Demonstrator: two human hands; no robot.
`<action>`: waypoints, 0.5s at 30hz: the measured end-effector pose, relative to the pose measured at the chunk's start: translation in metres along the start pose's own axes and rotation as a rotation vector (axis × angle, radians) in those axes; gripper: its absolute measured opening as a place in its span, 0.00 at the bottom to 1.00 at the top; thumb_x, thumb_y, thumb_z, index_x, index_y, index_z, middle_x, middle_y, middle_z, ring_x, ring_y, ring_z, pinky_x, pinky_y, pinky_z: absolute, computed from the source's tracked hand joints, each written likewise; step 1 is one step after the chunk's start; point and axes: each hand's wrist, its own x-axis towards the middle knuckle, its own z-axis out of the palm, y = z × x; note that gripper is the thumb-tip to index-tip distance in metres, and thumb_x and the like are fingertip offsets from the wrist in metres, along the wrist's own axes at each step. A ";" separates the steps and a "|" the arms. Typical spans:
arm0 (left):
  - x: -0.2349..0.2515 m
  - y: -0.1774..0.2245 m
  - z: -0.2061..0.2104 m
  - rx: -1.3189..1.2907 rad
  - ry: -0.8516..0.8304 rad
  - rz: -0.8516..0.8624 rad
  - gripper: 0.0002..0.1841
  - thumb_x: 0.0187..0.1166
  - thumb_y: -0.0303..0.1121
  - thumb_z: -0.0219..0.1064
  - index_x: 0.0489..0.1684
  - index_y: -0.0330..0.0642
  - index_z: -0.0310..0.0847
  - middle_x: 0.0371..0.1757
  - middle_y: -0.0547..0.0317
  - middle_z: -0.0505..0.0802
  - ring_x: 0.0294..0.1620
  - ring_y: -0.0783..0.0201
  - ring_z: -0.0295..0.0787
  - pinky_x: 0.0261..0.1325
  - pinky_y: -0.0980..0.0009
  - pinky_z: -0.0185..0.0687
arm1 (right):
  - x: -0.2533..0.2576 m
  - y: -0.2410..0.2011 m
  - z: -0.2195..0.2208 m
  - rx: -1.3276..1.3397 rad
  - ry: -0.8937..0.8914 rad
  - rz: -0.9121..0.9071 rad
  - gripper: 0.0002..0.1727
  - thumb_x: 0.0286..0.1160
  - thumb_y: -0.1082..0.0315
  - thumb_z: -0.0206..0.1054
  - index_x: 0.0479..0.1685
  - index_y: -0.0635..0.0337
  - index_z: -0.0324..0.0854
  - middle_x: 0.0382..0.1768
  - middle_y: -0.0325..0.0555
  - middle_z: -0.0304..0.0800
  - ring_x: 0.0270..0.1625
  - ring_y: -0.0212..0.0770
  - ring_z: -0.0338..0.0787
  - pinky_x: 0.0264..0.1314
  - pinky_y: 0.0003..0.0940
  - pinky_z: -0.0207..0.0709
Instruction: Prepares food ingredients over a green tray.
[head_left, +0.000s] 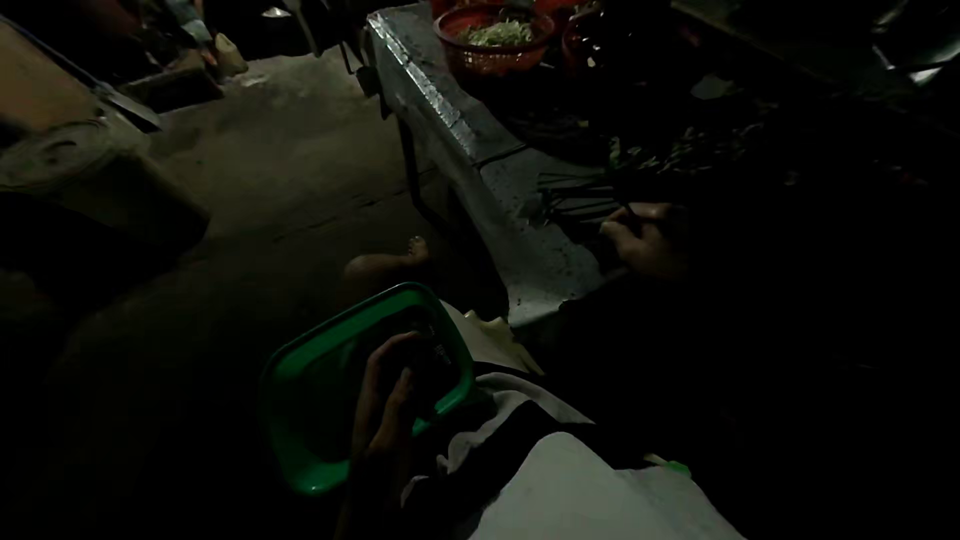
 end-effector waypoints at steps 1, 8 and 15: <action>0.001 0.001 0.001 -0.012 -0.003 0.001 0.19 0.91 0.35 0.54 0.76 0.39 0.70 0.56 0.69 0.87 0.41 0.78 0.85 0.39 0.82 0.85 | 0.007 0.008 -0.001 -0.008 -0.102 0.122 0.15 0.88 0.64 0.61 0.48 0.70 0.87 0.41 0.67 0.89 0.46 0.65 0.89 0.52 0.66 0.78; 0.003 0.005 0.002 -0.002 0.001 -0.036 0.18 0.92 0.30 0.50 0.76 0.38 0.68 0.61 0.66 0.87 0.45 0.77 0.87 0.44 0.80 0.86 | 0.016 0.031 0.014 0.011 -0.026 0.202 0.15 0.87 0.64 0.63 0.52 0.71 0.86 0.49 0.73 0.88 0.53 0.72 0.87 0.56 0.73 0.74; 0.003 -0.001 0.000 -0.105 -0.051 -0.126 0.27 0.91 0.31 0.50 0.89 0.41 0.51 0.56 0.65 0.86 0.42 0.78 0.84 0.45 0.80 0.83 | -0.047 -0.027 0.010 0.102 0.013 -0.390 0.21 0.83 0.55 0.61 0.38 0.64 0.90 0.24 0.48 0.89 0.24 0.35 0.85 0.31 0.35 0.80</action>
